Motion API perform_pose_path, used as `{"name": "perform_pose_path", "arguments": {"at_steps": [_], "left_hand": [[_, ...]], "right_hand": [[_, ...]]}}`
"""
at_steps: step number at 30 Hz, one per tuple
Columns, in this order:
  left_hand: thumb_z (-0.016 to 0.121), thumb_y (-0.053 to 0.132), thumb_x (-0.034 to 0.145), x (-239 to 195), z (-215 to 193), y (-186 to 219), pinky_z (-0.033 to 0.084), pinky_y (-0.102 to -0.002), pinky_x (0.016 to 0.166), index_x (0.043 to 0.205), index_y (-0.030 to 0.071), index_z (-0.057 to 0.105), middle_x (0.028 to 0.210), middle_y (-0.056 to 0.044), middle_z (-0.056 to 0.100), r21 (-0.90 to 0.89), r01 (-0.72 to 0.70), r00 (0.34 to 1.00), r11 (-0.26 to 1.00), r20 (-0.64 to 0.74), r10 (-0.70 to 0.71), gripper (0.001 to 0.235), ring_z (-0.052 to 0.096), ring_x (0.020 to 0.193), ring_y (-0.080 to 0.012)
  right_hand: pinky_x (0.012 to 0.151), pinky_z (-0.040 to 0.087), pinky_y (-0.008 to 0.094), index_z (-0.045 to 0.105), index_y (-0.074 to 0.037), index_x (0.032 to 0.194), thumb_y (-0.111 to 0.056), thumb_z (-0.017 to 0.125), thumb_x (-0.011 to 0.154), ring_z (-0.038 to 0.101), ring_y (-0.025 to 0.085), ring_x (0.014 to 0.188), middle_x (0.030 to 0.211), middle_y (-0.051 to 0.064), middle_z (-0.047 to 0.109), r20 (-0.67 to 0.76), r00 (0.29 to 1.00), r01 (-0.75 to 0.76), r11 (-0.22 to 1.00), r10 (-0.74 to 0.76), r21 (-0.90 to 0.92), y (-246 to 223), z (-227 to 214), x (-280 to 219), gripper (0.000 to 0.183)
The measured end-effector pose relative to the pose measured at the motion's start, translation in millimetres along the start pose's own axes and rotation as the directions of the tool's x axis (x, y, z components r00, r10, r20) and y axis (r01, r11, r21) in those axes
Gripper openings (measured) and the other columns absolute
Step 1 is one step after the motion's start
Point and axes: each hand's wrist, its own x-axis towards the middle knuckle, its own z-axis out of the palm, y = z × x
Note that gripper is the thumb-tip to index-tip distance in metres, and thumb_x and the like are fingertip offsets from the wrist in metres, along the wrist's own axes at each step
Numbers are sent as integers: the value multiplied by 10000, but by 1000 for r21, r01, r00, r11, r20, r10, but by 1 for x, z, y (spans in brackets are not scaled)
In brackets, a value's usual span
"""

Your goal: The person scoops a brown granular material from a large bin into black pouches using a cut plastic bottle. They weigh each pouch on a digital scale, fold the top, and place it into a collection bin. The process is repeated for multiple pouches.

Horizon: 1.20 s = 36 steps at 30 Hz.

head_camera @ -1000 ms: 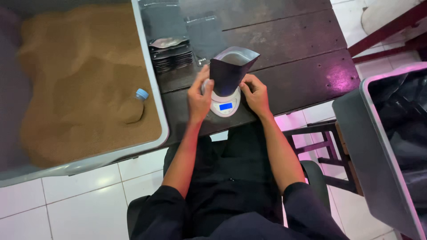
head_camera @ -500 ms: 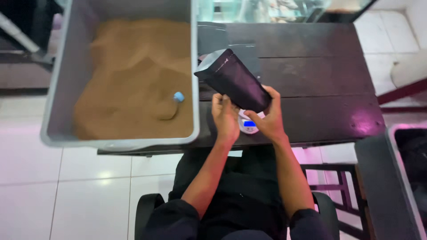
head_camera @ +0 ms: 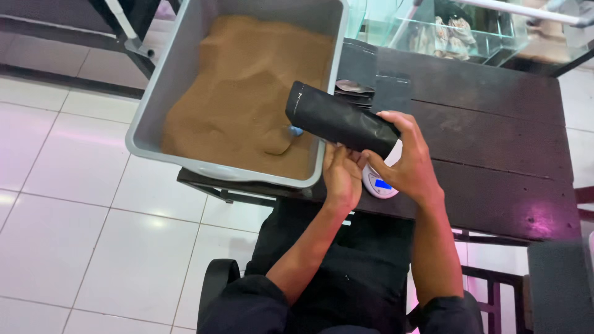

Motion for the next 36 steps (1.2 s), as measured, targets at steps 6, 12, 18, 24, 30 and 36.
{"name": "perform_pose_path", "arguments": {"at_steps": [6,12,18,24,30,36], "left_hand": [[502,123,1173,1,-3,-4,631,-334,998,1434,315,631,1249,-30,782,-30,16,1000,999,-12,-17,349,763,1101,-197],[467,114,1175,-4,2,3,636,-336,1032,1460,293,615,1284,-47,776,-9,38,999,999,-5,-38,368,763,1116,-198],[487,152,1187,-6,2,3,621,-355,1082,1470,294,605,1332,-46,768,9,30,1000,1000,-7,-30,338,754,1183,-205],[545,217,1185,2,-10,-6,594,-435,1122,1532,300,587,1356,-68,764,69,27,996,997,-84,-21,359,743,1223,-252],[680,207,1134,0,-9,-10,516,-493,1189,1556,98,520,1366,-206,727,118,-34,939,992,-336,72,464,700,1274,-326],[693,180,1144,26,-61,-18,570,-306,1028,1251,112,658,1160,-33,773,510,-184,980,840,28,198,132,704,1081,-85]], "right_hand": [[1143,531,493,582,-7,1523,-86,957,862,654,398,1352,1424,189,647,50,999,-4,1000,6,-27,-8,-1,7,764],[1094,538,533,572,0,1550,-38,921,885,657,452,1307,1398,232,629,82,997,6,999,-3,-35,-16,-3,14,752],[1084,554,502,591,-17,1550,-50,919,886,667,429,1302,1410,210,638,93,996,-8,999,11,-31,-19,-4,15,741],[1119,542,500,545,-24,1598,-104,932,920,652,433,1326,1444,248,606,70,979,-195,977,190,88,5,3,-2,784],[1103,548,433,444,-51,1556,-115,926,943,632,310,1267,1450,242,612,68,912,-397,829,405,393,63,30,-52,783],[1143,537,509,519,-7,1548,-8,1000,808,692,380,1294,1376,259,701,23,904,-415,863,428,288,74,30,-77,883]]}}
